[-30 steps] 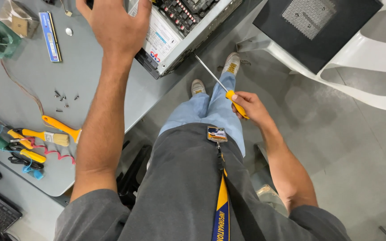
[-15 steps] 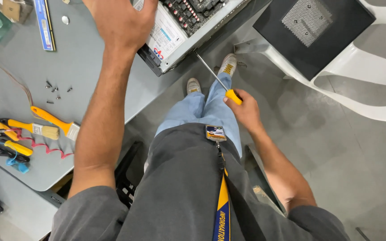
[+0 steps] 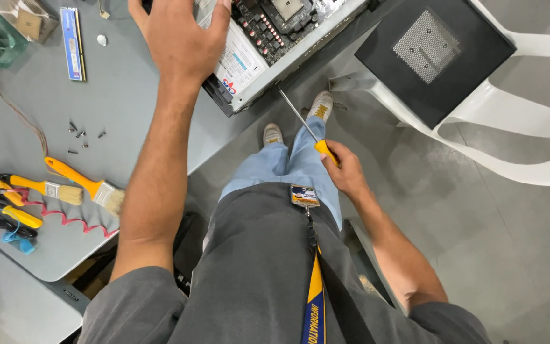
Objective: The person is disassembling a desktop computer by removing the RAM modules, disconnecting internal cables, and carefully extracting the CPU from the motherboard socket.
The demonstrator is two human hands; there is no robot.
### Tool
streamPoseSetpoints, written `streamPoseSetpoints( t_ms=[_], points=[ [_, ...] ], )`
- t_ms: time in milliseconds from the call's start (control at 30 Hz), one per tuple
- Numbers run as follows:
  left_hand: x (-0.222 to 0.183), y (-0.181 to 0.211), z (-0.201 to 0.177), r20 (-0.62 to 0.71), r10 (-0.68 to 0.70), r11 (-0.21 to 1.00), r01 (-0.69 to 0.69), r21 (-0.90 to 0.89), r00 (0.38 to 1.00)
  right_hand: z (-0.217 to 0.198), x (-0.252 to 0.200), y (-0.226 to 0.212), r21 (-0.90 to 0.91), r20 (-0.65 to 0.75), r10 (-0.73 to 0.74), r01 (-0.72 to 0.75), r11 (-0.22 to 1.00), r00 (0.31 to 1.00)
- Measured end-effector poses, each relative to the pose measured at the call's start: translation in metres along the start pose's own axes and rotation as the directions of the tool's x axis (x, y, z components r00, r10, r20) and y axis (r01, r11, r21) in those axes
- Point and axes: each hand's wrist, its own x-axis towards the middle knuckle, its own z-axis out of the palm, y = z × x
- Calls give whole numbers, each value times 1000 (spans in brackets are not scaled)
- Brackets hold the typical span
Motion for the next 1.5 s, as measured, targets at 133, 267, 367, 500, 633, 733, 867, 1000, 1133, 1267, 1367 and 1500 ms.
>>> streamPoseSetpoints(
  t_ms=[133,267,367,500,633,733,867,1000,1133,1267,1367,1500],
  points=[
    [0,2,-5,-18,38,999,-39,-11,999,6,5,1,-213,-169,-246,209,954,954],
    [-1,1,-2,17,-13,1000,13,-4,1000,13,20,-9,-16,66,252,-251,968,966],
    [-2,1,-4,5,1,1000,-1,-4,1000,8,27,-18,167,331,279,-347,923,902],
    [-4,0,-5,1,8,999,-8,-32,1000,-7,29,-5,565,608,151,-558,608,780],
    [-20,2,-16,-338,11,937,-128,-324,941,-11,25,-6,601,500,75,-408,687,863],
    [-82,-20,10,-466,-419,809,87,-581,779,-17,21,-20,349,414,71,-230,909,908],
    [-195,-12,60,98,-748,427,589,-686,657,-2,17,-14,-250,14,-38,41,967,999],
    [-241,33,110,683,-480,287,834,-471,550,10,16,-5,-490,-105,-182,108,865,978],
    [-205,74,145,733,-421,242,845,-477,535,20,9,-4,-520,-107,-211,126,845,972],
    [-189,69,189,738,-492,335,883,-329,462,7,15,-17,-335,-44,11,-25,942,999],
    [-193,65,185,825,-435,89,929,-360,361,-21,-2,-35,124,163,320,-341,932,933],
    [-188,67,175,870,-368,-106,915,-389,327,-34,-23,-42,469,424,409,-582,664,808]
  ],
)
